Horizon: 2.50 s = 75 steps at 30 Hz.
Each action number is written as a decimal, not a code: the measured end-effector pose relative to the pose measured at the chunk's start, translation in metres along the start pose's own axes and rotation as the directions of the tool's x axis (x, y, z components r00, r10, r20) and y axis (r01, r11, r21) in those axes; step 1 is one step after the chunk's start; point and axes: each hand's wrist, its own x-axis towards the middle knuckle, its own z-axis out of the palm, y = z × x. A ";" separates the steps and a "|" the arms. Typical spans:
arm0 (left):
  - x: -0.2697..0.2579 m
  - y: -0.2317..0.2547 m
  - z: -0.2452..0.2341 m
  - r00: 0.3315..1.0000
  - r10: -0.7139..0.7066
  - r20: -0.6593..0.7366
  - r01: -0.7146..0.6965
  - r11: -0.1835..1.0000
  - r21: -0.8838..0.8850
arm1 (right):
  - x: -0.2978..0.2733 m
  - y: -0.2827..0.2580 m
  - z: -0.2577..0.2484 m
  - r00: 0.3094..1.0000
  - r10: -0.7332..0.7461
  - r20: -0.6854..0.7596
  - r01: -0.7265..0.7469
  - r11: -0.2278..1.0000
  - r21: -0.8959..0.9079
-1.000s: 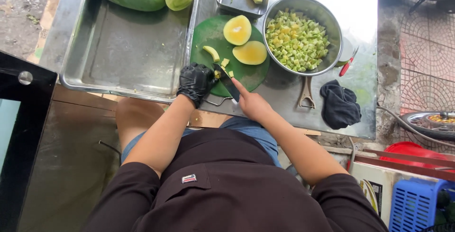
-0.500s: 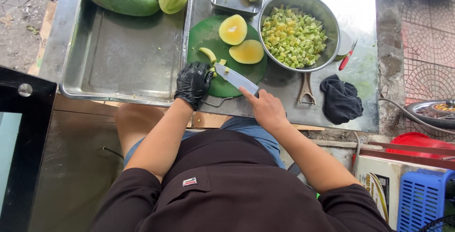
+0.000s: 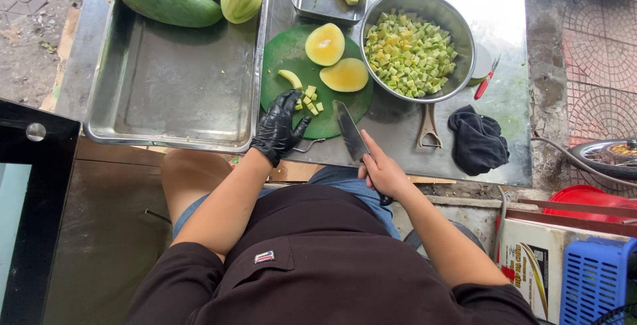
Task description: The person cuts a peeled green mango with a knife on a green cutting board, slicing it into strips and dicing the strips into cubes, then sweeps the diced pieces off the board into a large metal bowl. They repeat the process with additional mango halves, adding to the bowl of diced fruit.
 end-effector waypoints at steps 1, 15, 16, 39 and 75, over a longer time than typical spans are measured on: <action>0.004 0.004 -0.003 1.000 0.002 0.003 -0.002 1.000 -0.001 | 0.010 0.011 0.005 1.000 0.002 -0.002 -0.002 1.000 0.002; 0.033 -0.034 0.049 0.976 -0.217 -0.004 0.201 0.909 -0.366 | 0.084 0.015 0.059 0.983 -0.155 0.100 0.081 0.849 0.523; 0.032 -0.031 0.047 0.977 -0.215 -0.002 0.200 0.910 -0.364 | 0.084 0.016 0.059 0.983 -0.155 0.098 0.081 0.847 0.525; 0.194 0.054 0.093 0.963 0.263 -0.064 -0.270 0.915 -0.299 | 0.030 0.018 -0.123 0.806 -0.386 -0.449 0.015 0.771 -0.636; 0.025 0.005 -0.062 0.985 -0.132 -0.107 0.103 0.964 -0.246 | -0.091 -0.112 -0.042 0.573 -0.749 -0.333 0.663 0.185 0.725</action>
